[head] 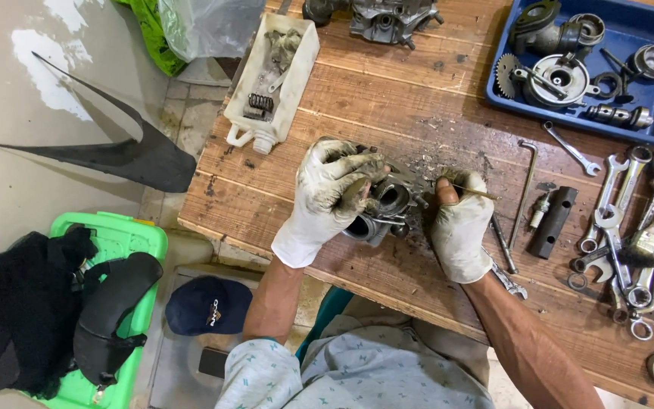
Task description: Scraping carbon deposits from the combustion chamber of a motorcycle cylinder head using a metal pick.
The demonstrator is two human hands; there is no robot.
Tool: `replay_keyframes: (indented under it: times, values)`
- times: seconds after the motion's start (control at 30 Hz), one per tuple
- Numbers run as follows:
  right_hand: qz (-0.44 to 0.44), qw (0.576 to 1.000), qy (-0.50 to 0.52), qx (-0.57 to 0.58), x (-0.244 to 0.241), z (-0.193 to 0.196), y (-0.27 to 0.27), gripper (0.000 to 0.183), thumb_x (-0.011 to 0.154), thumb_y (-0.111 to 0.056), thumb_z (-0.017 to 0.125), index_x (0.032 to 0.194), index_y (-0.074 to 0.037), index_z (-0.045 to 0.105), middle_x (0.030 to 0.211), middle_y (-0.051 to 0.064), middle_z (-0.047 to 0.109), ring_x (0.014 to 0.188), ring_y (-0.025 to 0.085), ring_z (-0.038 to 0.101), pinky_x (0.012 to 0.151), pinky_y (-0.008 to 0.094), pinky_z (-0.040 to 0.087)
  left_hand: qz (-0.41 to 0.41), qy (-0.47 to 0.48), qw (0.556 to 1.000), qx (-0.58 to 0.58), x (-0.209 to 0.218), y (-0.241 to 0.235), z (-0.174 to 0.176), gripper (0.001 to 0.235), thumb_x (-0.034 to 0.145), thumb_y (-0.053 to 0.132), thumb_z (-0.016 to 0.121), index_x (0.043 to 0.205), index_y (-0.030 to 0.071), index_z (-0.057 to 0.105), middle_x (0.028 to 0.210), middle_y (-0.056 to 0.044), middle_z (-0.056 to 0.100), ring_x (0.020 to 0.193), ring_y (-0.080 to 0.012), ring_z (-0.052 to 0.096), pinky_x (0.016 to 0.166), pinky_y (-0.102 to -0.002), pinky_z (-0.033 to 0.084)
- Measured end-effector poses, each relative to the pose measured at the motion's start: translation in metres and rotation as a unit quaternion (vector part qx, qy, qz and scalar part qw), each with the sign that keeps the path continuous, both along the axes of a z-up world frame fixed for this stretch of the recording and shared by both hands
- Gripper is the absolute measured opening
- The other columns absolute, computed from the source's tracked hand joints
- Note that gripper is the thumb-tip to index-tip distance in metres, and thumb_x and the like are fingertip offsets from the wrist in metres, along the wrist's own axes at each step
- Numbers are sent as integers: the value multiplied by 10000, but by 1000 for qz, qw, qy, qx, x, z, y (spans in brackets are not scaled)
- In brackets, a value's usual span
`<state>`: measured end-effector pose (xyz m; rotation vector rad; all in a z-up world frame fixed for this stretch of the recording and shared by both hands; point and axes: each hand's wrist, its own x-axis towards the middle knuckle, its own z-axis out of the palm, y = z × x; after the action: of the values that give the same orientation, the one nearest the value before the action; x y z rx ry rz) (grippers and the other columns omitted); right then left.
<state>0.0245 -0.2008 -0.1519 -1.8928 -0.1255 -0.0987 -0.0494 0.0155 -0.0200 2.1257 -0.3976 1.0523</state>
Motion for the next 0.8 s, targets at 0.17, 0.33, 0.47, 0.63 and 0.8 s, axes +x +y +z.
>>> replay_keyframes:
  times: [0.17, 0.33, 0.47, 0.63, 0.8]
  values:
    - [4, 1000, 19, -4, 6, -13, 4, 149, 966, -210, 669, 998, -65, 680, 889, 217, 698, 847, 376, 688, 771, 448, 526, -4, -1, 1000, 0, -1, 1, 0, 289, 1055, 280, 545, 955, 152, 784, 1084, -2, 777, 979, -306, 651, 923, -423, 556]
    - [-1, 1000, 20, -5, 11, -22, -3, 160, 960, -213, 670, 1008, -61, 674, 909, 217, 694, 861, 346, 670, 796, 445, 518, -6, 2, 1000, 5, 0, 1, -4, 291, 1054, 276, 537, 973, 159, 791, 1093, 5, 773, 1000, -291, 642, 942, -409, 553]
    - [0, 1000, 13, 11, 4, 0, 6, 124, 944, -210, 681, 997, -98, 691, 906, 176, 701, 878, 304, 668, 826, 416, 519, -5, 15, 1000, 6, -1, 0, -2, 281, 1049, 280, 548, 986, 155, 791, 1102, 3, 772, 1026, -287, 644, 951, -413, 555]
    - [2, 1000, 14, 8, 1, 13, 11, 118, 948, -196, 682, 974, -82, 694, 894, 190, 703, 872, 335, 672, 833, 435, 512, -11, 10, 1000, -3, -1, -2, 0, 284, 1051, 259, 548, 992, 132, 795, 1095, -22, 773, 1015, -289, 642, 958, -403, 553]
    - [0, 1000, 12, 9, 0, 20, 14, 109, 952, -175, 679, 983, -72, 695, 907, 200, 712, 888, 367, 681, 852, 453, 508, -13, -1, 999, -31, 1, -6, -3, 267, 1042, 239, 574, 978, 114, 800, 1077, -39, 778, 1026, -284, 653, 966, -399, 559]
